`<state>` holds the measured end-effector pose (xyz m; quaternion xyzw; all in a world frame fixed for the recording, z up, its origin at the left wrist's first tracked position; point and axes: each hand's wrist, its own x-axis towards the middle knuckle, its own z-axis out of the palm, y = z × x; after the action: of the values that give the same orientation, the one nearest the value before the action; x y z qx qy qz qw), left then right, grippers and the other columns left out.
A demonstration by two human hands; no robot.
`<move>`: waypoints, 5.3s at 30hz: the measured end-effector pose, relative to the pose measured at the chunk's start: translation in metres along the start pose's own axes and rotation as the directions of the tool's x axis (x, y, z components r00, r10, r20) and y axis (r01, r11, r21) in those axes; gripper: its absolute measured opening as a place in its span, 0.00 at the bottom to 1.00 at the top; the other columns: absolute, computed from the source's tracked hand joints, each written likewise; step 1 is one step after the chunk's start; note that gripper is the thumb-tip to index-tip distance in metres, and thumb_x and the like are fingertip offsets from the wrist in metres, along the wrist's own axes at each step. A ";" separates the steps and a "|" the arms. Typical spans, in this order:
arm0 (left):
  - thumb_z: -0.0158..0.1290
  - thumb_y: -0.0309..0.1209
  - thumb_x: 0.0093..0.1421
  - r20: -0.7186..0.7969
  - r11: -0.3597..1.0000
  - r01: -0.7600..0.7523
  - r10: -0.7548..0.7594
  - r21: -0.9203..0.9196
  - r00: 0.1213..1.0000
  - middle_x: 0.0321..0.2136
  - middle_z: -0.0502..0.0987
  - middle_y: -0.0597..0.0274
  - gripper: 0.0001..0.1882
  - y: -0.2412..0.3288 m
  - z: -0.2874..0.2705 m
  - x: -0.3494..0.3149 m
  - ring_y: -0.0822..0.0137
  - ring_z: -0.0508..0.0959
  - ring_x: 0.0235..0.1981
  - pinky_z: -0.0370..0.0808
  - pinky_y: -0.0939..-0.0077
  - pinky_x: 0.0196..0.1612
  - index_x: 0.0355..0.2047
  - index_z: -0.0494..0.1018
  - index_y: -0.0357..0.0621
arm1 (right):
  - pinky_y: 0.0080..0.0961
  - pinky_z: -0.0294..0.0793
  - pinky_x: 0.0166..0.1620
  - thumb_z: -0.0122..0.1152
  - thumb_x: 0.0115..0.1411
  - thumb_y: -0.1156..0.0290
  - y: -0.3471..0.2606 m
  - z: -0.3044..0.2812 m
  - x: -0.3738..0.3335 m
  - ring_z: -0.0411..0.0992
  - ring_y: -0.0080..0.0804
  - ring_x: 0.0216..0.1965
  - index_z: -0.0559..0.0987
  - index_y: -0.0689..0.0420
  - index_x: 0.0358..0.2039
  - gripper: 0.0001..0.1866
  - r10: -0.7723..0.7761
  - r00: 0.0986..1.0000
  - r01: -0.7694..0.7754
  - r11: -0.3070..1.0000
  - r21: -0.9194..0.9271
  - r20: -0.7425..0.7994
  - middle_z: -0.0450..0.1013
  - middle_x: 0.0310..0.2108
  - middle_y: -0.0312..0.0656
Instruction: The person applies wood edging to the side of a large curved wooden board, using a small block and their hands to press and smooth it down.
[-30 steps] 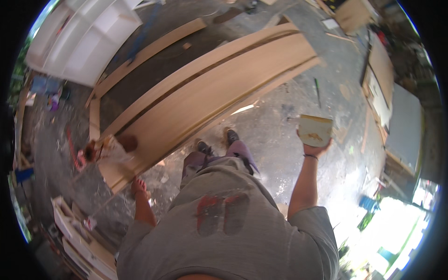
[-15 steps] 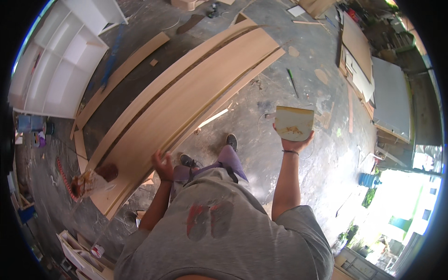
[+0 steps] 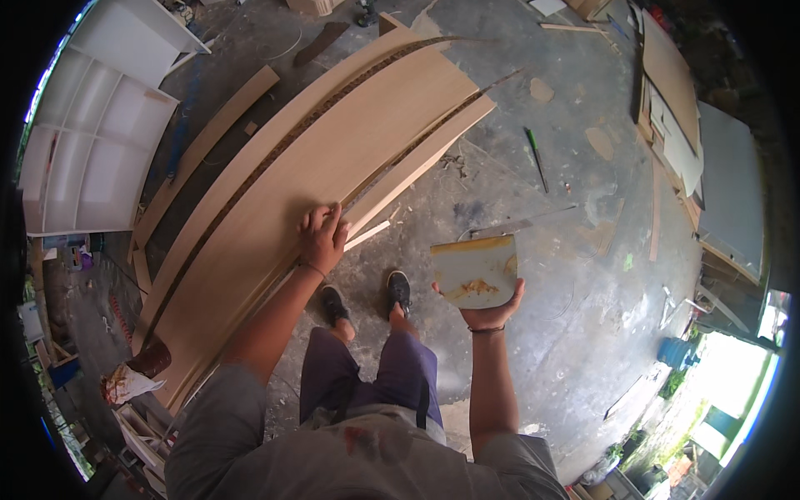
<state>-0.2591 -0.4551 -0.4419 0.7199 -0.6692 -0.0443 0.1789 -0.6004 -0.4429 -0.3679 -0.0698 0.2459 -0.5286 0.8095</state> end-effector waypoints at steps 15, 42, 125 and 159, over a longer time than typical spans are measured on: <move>0.55 0.36 0.56 0.024 0.989 -0.150 0.150 0.009 0.988 0.40 0.72 0.63 0.22 0.014 -0.015 -0.010 0.58 0.70 0.43 0.61 0.58 0.45 0.53 0.74 0.53 | 0.77 0.53 0.57 0.56 0.48 0.33 0.004 -0.045 0.060 0.58 0.58 0.63 0.63 0.46 0.65 0.47 0.113 0.994 -0.113 0.991 0.078 0.003 0.60 0.64 0.46; 0.53 0.32 0.56 0.066 0.986 -0.148 0.154 -0.082 0.986 0.43 0.71 0.62 0.23 0.007 -0.018 -0.009 0.55 0.70 0.42 0.66 0.55 0.45 0.53 0.71 0.54 | 0.74 0.62 0.51 0.58 0.47 0.35 -0.027 0.037 0.207 0.61 0.61 0.59 0.62 0.50 0.64 0.48 0.235 0.950 -0.196 0.961 -0.194 0.204 0.61 0.62 0.50; 0.34 0.67 0.61 0.873 -0.566 -0.818 -0.447 -0.108 0.194 0.48 0.71 0.47 0.40 0.013 0.146 -0.113 0.50 0.72 0.50 0.67 0.53 0.50 0.49 0.66 0.42 | 0.28 0.75 0.44 0.64 0.48 0.68 0.001 0.064 0.216 0.76 0.36 0.35 0.34 0.39 0.71 0.59 0.651 0.668 0.113 -0.568 -0.815 -0.361 0.73 0.40 0.59; 0.54 0.30 0.63 0.146 0.004 -0.303 -0.868 -0.953 -0.474 0.25 0.76 0.65 0.04 -0.323 -0.253 -0.616 0.67 0.77 0.24 0.75 0.72 0.28 0.31 0.73 0.46 | 0.37 0.47 0.67 0.63 0.56 0.58 -0.015 0.013 0.262 0.49 0.44 0.67 0.35 0.52 0.71 0.55 0.625 0.744 0.236 -0.575 -0.783 -0.235 0.46 0.70 0.53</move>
<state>0.0622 0.2116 -0.4167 0.5027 0.3603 0.0687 0.7828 -0.5229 -0.6842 -0.4360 -0.7872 0.3573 0.2279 0.4480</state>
